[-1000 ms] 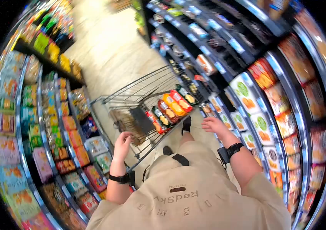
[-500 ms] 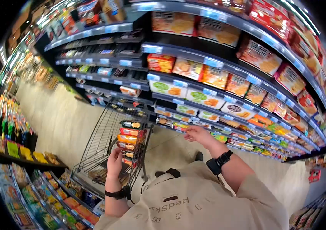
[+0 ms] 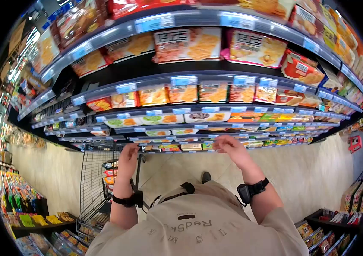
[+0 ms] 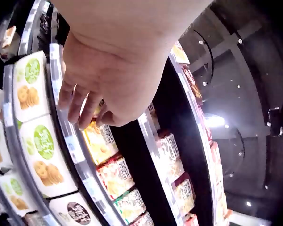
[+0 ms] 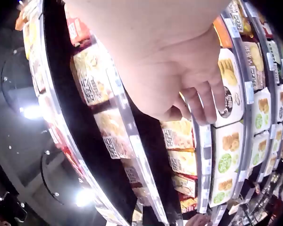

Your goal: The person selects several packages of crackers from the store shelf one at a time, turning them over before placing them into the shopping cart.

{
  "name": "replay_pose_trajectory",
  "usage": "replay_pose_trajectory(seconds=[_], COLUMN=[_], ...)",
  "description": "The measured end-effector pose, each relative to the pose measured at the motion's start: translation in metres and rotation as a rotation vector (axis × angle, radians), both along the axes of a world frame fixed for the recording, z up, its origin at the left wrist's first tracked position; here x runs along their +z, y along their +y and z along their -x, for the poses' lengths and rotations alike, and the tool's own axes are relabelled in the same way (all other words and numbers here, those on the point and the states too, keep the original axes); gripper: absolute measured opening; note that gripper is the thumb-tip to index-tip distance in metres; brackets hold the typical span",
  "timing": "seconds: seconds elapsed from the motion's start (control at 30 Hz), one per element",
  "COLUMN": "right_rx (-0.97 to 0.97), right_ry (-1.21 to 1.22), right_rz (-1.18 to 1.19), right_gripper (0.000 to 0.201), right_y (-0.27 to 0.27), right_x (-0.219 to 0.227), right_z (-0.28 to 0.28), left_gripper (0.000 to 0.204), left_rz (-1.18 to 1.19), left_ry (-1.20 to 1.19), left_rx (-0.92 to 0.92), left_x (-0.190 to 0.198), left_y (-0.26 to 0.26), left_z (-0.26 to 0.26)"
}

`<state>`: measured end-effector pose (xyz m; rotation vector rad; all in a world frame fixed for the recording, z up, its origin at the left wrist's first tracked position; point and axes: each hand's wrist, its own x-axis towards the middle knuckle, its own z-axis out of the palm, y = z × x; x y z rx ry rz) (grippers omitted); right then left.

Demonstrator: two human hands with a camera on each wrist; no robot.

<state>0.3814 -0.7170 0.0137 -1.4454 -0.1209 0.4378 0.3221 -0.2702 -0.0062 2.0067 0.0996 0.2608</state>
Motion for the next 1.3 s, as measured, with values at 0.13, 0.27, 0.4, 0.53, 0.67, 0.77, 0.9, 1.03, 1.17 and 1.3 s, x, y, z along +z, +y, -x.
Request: replay_pose_trajectory(seconds=[0.13,0.27,0.4,0.53,0.67,0.77,0.9,1.03,1.17,1.3], right_rx=[-0.072,-0.074,-0.055,-0.005,0.040,0.046,0.011,-0.029,-0.054,-0.192], right_ry=[-0.023,-0.070,-0.153,-0.277,-0.470,-0.552,-0.633,-0.656,-0.655,-0.611], right_rz=[-0.011,-0.057,-0.156,-0.130,-0.220,-0.176,-0.058,-0.009,0.221,0.048], right_gripper=[0.029,0.033,0.036,0.038,0.042,0.049,0.051,0.053,0.055,0.055], right_y=[-0.054,-0.085,-0.088,-0.070,-0.046,-0.031,-0.010,0.008,0.022,0.033], right_x=[0.027,0.036,0.056,0.091,0.122,0.144,0.167,0.178,0.178,0.169], right_z=[-0.011,-0.028,-0.047,-0.070,-0.097,-0.119,-0.147,-0.175,-0.195,-0.203], left_gripper=[0.025,0.026,0.026,0.026,0.028,0.031,0.042,0.044,0.033,0.028], left_rz=[-0.094,-0.156,-0.256,-0.330,-0.346,-0.287,-0.228,-0.166,-0.212,-0.208], left_ry=[-0.034,-0.100,-0.219,-0.391,-0.542,-0.578,-0.514,-0.510,-0.362,-0.190], left_rx=[-0.065,-0.096,-0.097,-0.068,-0.005,0.006,-0.041,-0.026,-0.098,-0.199], left_x=[0.029,0.055,0.103,0.142,0.171,0.186,0.197,0.196,0.209,0.215], left_y=[-0.064,-0.106,-0.129,-0.129,-0.120,-0.114,-0.105,-0.100,-0.100,-0.099], left_z=[-0.048,-0.074,-0.084,-0.101,-0.131,-0.160,-0.201,-0.241,-0.263,-0.268])
